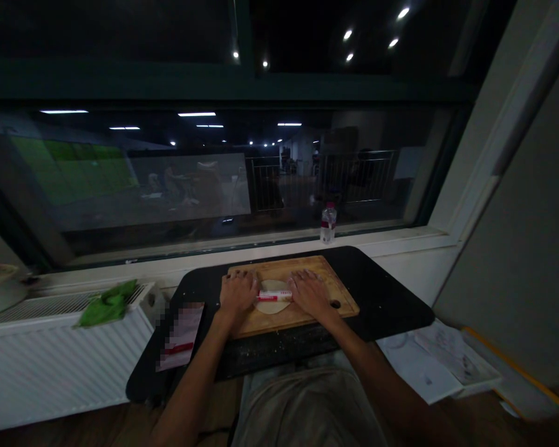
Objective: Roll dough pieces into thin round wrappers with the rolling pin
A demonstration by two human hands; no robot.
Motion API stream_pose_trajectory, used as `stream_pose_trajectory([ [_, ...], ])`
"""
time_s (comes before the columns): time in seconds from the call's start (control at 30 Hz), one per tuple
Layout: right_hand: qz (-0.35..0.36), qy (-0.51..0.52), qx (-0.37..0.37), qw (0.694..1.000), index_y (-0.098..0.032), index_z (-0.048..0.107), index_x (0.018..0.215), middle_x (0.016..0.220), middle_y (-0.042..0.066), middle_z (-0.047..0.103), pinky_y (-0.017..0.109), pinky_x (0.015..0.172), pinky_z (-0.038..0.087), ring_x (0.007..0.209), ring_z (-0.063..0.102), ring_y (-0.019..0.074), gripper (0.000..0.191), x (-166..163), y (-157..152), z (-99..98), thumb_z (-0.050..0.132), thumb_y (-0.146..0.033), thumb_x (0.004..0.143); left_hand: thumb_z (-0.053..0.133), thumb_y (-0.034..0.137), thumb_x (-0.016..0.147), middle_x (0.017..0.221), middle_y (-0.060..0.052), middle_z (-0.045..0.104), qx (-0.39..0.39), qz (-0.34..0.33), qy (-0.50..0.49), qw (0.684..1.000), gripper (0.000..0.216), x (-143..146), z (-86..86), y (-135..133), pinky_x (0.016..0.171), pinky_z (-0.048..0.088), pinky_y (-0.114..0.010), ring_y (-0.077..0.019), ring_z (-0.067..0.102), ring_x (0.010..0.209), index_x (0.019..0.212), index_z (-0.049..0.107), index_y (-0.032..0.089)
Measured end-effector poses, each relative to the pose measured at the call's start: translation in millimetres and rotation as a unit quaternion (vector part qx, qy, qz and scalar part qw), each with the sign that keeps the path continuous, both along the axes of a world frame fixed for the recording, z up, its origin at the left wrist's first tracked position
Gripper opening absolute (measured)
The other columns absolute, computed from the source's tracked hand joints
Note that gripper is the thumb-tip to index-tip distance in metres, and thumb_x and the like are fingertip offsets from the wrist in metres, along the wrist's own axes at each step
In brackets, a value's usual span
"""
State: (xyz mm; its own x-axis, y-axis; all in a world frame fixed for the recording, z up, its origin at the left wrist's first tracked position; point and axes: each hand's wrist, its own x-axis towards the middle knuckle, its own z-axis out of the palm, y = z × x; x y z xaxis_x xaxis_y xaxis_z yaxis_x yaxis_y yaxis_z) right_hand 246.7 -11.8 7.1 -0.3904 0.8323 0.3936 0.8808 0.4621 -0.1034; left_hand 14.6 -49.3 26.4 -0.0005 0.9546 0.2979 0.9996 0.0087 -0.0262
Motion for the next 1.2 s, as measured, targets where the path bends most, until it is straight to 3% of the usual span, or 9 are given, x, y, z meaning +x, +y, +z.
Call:
stream_pose_trajectory([
  [0.2, 0.030, 0.020, -0.007, 0.999, -0.020, 0.074, 0.130, 0.132, 0.014, 0.076, 0.043, 0.111, 0.043, 0.126, 0.063, 0.0282, 0.045, 0, 15, 9.0, 0.037, -0.041, 0.117, 0.034, 0.038, 0.112, 0.137, -0.017, 0.074, 0.034, 0.005, -0.011, 0.999, 0.047, 1, 8.7, 16, 0.108, 0.044, -0.052, -0.0346, 0.060, 0.130, 0.132, 0.071, 0.017],
  [0.4, 0.161, 0.021, 0.010, 0.987, -0.024, 0.081, 0.121, 0.128, 0.009, 0.078, 0.046, 0.118, 0.041, 0.128, 0.065, 0.0284, 0.031, 15, 9, 2.5, 0.066, -0.045, 0.105, 0.034, 0.032, 0.112, 0.130, -0.016, 0.076, 0.080, -0.025, -0.007, 0.996, 0.044, 3, 12.1, 20, 0.109, 0.042, -0.050, -0.0319, 0.060, 0.125, 0.135, 0.068, 0.017],
  [0.5, 0.184, 0.042, 0.004, 0.982, -0.026, 0.081, 0.127, 0.128, 0.008, 0.080, 0.043, 0.115, 0.045, 0.127, 0.066, 0.0279, 0.033, 19, 11, -2.5, 0.070, -0.045, 0.103, 0.037, 0.033, 0.111, 0.136, -0.017, 0.074, 0.114, -0.022, -0.017, 0.993, 0.046, 10, 15.9, 16, 0.111, 0.043, -0.053, -0.0340, 0.058, 0.129, 0.145, 0.063, 0.015],
  [0.6, 0.180, 0.067, 0.003, 0.981, -0.026, 0.080, 0.130, 0.123, 0.007, 0.080, 0.039, 0.109, 0.050, 0.122, 0.068, 0.0262, 0.033, 19, 14, -4.4, 0.068, -0.044, 0.105, 0.040, 0.033, 0.109, 0.137, -0.016, 0.072, 0.157, -0.005, -0.042, 0.987, 0.043, 24, 22.5, 0, 0.110, 0.045, -0.053, -0.0348, 0.058, 0.131, 0.139, 0.067, 0.019],
  [0.73, 0.110, 0.090, 0.009, 0.990, -0.022, 0.078, 0.130, 0.127, 0.010, 0.077, 0.038, 0.108, 0.050, 0.123, 0.066, 0.0258, 0.032, 16, 17, -2.7, 0.061, -0.039, 0.109, 0.044, 0.045, 0.108, 0.140, -0.017, 0.070, 0.095, -0.017, -0.052, 0.994, 0.045, 49, 21.3, -23, 0.110, 0.047, -0.052, -0.0370, 0.058, 0.134, 0.135, 0.068, 0.020],
  [0.9, 0.066, 0.120, 0.007, 0.991, -0.022, 0.074, 0.135, 0.131, 0.010, 0.075, 0.037, 0.109, 0.050, 0.126, 0.065, 0.0254, 0.033, 18, 18, -2.9, 0.058, -0.037, 0.111, 0.048, 0.079, 0.098, 0.149, -0.026, 0.064, -0.030, 0.011, -0.062, 0.998, 0.082, 70, -5.0, -26, 0.109, 0.045, -0.065, -0.0485, 0.055, 0.139, 0.148, 0.061, 0.017],
  [1.03, 0.074, 0.120, 0.002, 0.990, -0.024, 0.076, 0.129, 0.127, 0.008, 0.076, 0.036, 0.107, 0.050, 0.122, 0.067, 0.0245, 0.029, 19, 19, -3.1, 0.058, -0.039, 0.111, 0.047, 0.076, 0.100, 0.143, -0.025, 0.067, -0.051, -0.022, -0.056, 0.997, 0.078, 67, -15.4, -16, 0.107, 0.046, -0.062, -0.0466, 0.059, 0.133, 0.148, 0.059, 0.015],
  [1.2, 0.076, 0.127, 0.000, 0.989, -0.023, 0.075, 0.134, 0.128, 0.009, 0.076, 0.036, 0.107, 0.050, 0.123, 0.067, 0.0245, 0.031, 18, 18, -2.1, 0.059, -0.038, 0.111, 0.054, 0.064, 0.102, 0.147, -0.020, 0.068, -0.084, -0.131, -0.055, 0.986, 0.071, 42, -2.4, -11, 0.114, 0.045, -0.052, -0.0389, 0.061, 0.137, 0.157, 0.052, 0.019],
])
